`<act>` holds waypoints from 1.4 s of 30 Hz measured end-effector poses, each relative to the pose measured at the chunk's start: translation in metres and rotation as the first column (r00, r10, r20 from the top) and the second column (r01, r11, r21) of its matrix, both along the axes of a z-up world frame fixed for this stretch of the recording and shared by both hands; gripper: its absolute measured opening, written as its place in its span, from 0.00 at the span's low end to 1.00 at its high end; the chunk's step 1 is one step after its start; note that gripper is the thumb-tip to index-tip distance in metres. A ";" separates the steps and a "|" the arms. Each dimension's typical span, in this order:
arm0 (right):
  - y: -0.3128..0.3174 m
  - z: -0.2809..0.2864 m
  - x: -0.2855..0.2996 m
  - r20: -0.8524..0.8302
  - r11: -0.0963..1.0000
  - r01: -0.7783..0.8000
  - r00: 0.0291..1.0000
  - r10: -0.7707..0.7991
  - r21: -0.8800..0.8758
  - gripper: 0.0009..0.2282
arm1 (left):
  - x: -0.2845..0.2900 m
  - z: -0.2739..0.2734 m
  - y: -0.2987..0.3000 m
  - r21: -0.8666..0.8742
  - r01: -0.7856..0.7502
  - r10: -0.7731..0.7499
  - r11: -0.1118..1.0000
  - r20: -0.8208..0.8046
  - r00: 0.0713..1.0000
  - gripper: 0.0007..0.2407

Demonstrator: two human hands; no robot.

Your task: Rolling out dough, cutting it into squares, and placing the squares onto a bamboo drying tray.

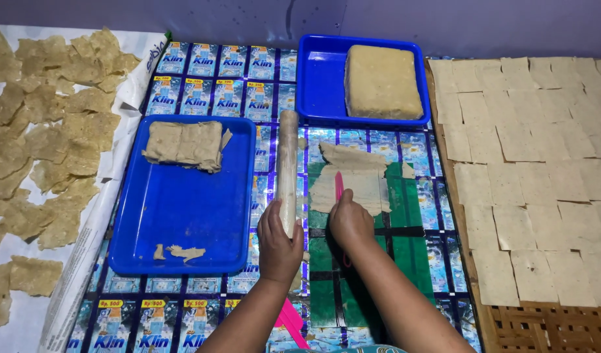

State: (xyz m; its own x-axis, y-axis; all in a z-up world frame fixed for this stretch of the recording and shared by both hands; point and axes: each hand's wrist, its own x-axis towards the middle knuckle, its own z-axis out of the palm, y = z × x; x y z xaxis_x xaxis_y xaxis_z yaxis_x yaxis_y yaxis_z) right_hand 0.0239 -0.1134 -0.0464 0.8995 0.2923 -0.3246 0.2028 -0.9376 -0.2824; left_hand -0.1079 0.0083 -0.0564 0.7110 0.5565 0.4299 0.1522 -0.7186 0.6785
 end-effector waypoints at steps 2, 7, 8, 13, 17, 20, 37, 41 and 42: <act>0.009 0.018 0.008 -0.020 1.000 0.001 1.000 -0.001 0.015 0.15 | 0.000 0.001 0.000 -0.005 0.001 -0.001 1.000 -0.009 1.000 0.22; 0.000 0.052 0.019 -0.031 0.999 -0.047 0.998 0.046 -0.006 0.15 | 0.000 -0.001 0.000 -0.012 0.000 0.000 1.000 -0.022 1.000 0.22; -0.008 0.066 0.018 -0.049 0.998 -0.043 0.998 0.041 -0.037 0.15 | 0.000 0.000 0.000 -0.020 0.004 -0.005 1.000 -0.027 1.000 0.22; -0.093 0.059 0.063 0.059 0.998 -0.018 0.998 0.021 -0.058 0.13 | -0.001 0.002 -0.001 -0.028 0.004 -0.006 1.000 -0.045 0.999 0.22; -0.145 0.045 0.102 0.326 0.953 -0.100 0.925 0.195 -0.286 0.09 | -0.001 0.003 -0.002 -0.025 0.002 -0.004 1.000 -0.045 0.999 0.23; -0.162 0.041 0.116 0.454 0.922 -0.112 0.844 0.285 -0.369 0.04 | 0.000 -0.001 -0.002 -0.018 0.003 -0.004 1.000 -0.043 0.999 0.22; -0.140 0.046 0.140 0.428 0.887 -0.311 0.788 0.442 -0.342 0.06 | -0.002 0.009 -0.006 -0.050 -0.001 -0.004 0.999 -0.104 0.995 0.22; -0.132 0.036 0.143 0.430 0.876 -0.360 0.768 0.474 -0.322 0.03 | -0.002 0.013 -0.006 -0.060 0.007 -0.013 0.998 -0.111 0.994 0.22; -0.128 0.037 0.141 0.445 0.876 -0.370 0.758 0.478 -0.310 0.03 | -0.002 0.014 -0.006 -0.063 0.005 -0.012 0.998 -0.108 0.994 0.22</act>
State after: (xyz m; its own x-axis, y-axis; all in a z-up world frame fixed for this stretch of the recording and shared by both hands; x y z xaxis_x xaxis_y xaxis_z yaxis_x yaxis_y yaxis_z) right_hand 0.1654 -0.2416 -0.0095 0.7480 0.6626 0.0364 0.6523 -0.7442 0.1436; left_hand -0.1101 0.0022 -0.0420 0.7560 0.5738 0.3150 0.2214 -0.6770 0.7019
